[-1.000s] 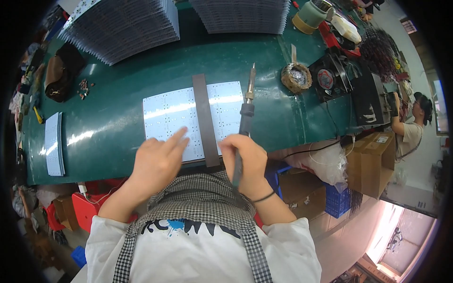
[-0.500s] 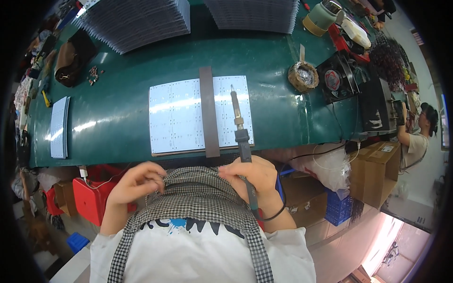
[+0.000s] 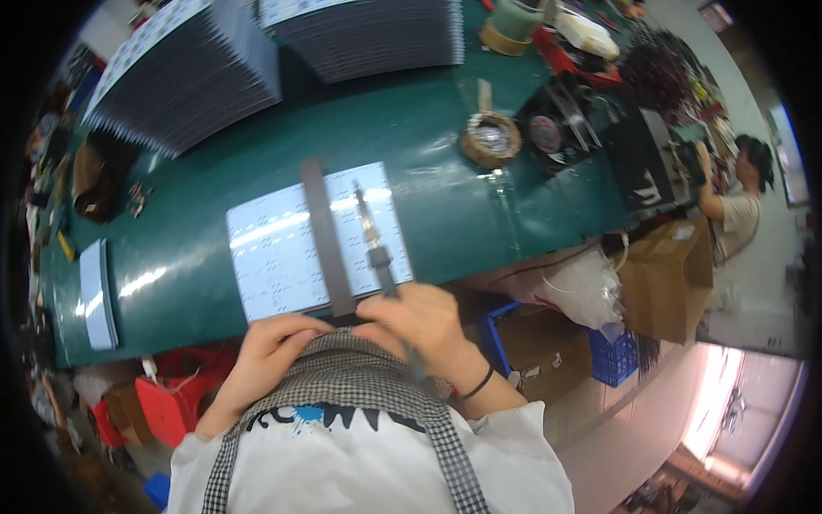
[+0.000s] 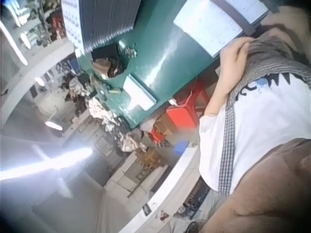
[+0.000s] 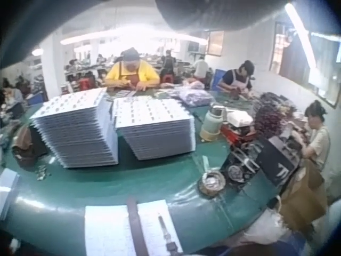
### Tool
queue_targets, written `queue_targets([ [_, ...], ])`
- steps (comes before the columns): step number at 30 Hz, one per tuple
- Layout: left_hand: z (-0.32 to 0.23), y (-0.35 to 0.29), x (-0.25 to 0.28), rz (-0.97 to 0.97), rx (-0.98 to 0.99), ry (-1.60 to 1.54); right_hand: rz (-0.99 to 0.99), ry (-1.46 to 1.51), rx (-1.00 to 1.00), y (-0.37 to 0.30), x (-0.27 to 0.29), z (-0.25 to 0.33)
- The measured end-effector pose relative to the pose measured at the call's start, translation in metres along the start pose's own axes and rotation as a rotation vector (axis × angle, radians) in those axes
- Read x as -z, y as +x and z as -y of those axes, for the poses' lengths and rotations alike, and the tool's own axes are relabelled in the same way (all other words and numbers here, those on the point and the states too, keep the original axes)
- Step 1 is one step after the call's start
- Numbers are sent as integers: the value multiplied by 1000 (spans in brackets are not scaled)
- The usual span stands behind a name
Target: The person solders points on circuit board panels using a soldering iron, turns over and removes a completed board, then positions a metal bar across a new panel and solders its connections.
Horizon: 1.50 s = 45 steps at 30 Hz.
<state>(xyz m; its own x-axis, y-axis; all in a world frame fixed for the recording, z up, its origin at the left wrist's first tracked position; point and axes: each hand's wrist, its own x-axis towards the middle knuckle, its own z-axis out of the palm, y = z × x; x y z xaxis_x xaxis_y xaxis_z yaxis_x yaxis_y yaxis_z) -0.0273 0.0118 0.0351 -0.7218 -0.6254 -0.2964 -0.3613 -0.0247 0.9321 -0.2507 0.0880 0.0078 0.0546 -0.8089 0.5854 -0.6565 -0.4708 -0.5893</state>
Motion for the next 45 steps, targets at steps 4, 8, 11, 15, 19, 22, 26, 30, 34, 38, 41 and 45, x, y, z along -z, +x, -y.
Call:
queue_targets([
  [4,31,-12,22,-450,118,96,-462,332,-554,-16,56,-37],
  [8,47,-8,48,-943,-121,674,-706,313,-548,-17,97,-96],
  [11,31,-3,56,-984,50,439,-754,283,-670,-6,98,-123],
  [15,31,17,46,-965,-86,509,-781,210,-793,2,86,-138],
  [19,32,25,42,-892,-79,417,-780,190,-809,-1,81,-146],
  [22,34,27,45,-875,-60,385,-763,157,-774,-5,76,-145],
  [26,41,30,44,-837,-66,347,-722,100,-704,-12,68,-144],
  [30,42,32,39,-827,-104,369,-658,-23,-656,-14,61,-145],
  [34,41,29,39,-819,-73,408,-594,-218,-623,-18,61,-149],
  [38,41,27,39,-806,-52,411,-494,-409,-472,-9,62,-142],
  [41,44,28,38,-792,-95,416,-465,-402,-392,-5,58,-143],
  [45,42,27,38,-784,-84,427,-437,-378,-499,5,70,-135],
])
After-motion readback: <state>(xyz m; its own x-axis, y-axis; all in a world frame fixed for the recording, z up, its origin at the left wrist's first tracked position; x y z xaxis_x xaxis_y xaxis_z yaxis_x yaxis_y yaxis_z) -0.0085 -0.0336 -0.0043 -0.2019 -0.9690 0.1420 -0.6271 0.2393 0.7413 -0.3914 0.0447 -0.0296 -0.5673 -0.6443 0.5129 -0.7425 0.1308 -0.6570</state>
